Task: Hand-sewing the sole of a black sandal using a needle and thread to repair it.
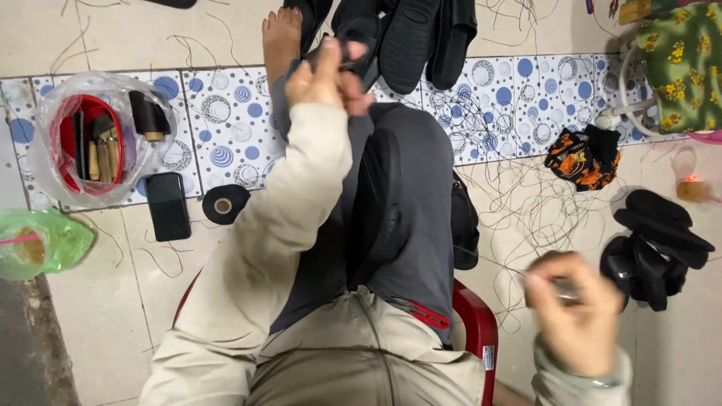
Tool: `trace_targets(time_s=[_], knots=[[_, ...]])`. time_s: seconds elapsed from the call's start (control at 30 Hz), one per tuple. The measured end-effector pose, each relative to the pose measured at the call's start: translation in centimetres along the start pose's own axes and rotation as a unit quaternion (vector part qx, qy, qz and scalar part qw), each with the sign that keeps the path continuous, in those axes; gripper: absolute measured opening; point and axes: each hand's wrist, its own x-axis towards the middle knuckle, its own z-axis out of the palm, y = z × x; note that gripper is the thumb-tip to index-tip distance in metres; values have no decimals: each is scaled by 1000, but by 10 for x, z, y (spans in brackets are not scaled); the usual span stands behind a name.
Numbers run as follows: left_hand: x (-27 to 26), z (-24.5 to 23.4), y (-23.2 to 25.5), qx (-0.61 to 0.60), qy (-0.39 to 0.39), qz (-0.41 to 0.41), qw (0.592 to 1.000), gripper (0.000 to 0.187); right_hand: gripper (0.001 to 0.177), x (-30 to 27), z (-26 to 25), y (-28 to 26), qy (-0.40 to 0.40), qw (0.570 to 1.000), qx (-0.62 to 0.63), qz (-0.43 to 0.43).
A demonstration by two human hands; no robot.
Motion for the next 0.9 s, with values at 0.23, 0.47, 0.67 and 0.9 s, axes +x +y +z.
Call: trace_targets(time_s=[0.23,0.47,0.67,0.9], knots=[[0,-51,35,12,-84,-43,995,35,10,13,-11,7,-4,983,-173,53],[-45,-102,57,707,11,12,707,49,39,40,33,-36,-273,828,-475,-124],[-91,-67,-12,571,-341,215,715,113,39,61,56,-33,-338,798,-480,-135],[-86,-67,-16,536,-349,214,739,108,39,66,59,-35,-358,795,-473,-127]])
